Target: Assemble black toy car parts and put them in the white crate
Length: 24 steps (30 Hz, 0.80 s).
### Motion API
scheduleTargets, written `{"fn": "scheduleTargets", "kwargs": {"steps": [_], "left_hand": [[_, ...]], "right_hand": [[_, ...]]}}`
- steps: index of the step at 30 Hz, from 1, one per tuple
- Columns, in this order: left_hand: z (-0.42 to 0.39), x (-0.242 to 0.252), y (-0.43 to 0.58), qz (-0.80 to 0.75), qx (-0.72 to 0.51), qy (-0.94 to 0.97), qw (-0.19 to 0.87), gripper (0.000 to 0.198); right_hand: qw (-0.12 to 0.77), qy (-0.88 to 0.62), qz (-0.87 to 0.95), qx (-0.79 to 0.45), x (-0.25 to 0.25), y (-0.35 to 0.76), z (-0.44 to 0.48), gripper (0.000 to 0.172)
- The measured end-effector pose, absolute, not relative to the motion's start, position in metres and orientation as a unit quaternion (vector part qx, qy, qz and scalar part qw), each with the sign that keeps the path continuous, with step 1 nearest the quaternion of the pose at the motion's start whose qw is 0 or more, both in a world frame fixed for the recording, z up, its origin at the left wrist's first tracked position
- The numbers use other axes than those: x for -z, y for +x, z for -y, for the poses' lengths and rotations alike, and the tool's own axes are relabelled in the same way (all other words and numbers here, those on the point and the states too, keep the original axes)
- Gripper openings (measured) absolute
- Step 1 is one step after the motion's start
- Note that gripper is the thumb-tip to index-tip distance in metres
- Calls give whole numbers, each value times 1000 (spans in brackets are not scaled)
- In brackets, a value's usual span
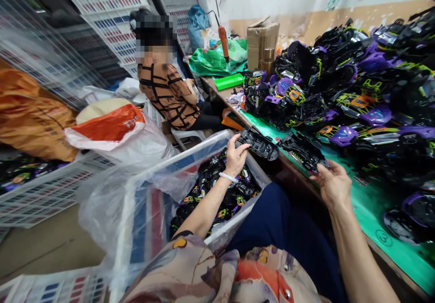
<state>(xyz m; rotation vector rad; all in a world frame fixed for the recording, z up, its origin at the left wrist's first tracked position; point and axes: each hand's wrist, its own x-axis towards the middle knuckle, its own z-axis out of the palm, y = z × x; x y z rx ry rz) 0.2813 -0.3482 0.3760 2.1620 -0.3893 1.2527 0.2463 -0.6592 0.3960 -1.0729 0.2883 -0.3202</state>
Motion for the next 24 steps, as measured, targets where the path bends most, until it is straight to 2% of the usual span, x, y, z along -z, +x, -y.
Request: {"fn": "scheduleTargets", "kwargs": {"steps": [20,24], "left_hand": [[325,-377,235,127,-405,859,287,18],[291,-377,212,121,-377,881,258,19]], "right_hand": [[838,-512,-128,137,-383,204,615,62],[816,-562,-89,104,-367,192,576,52]]}}
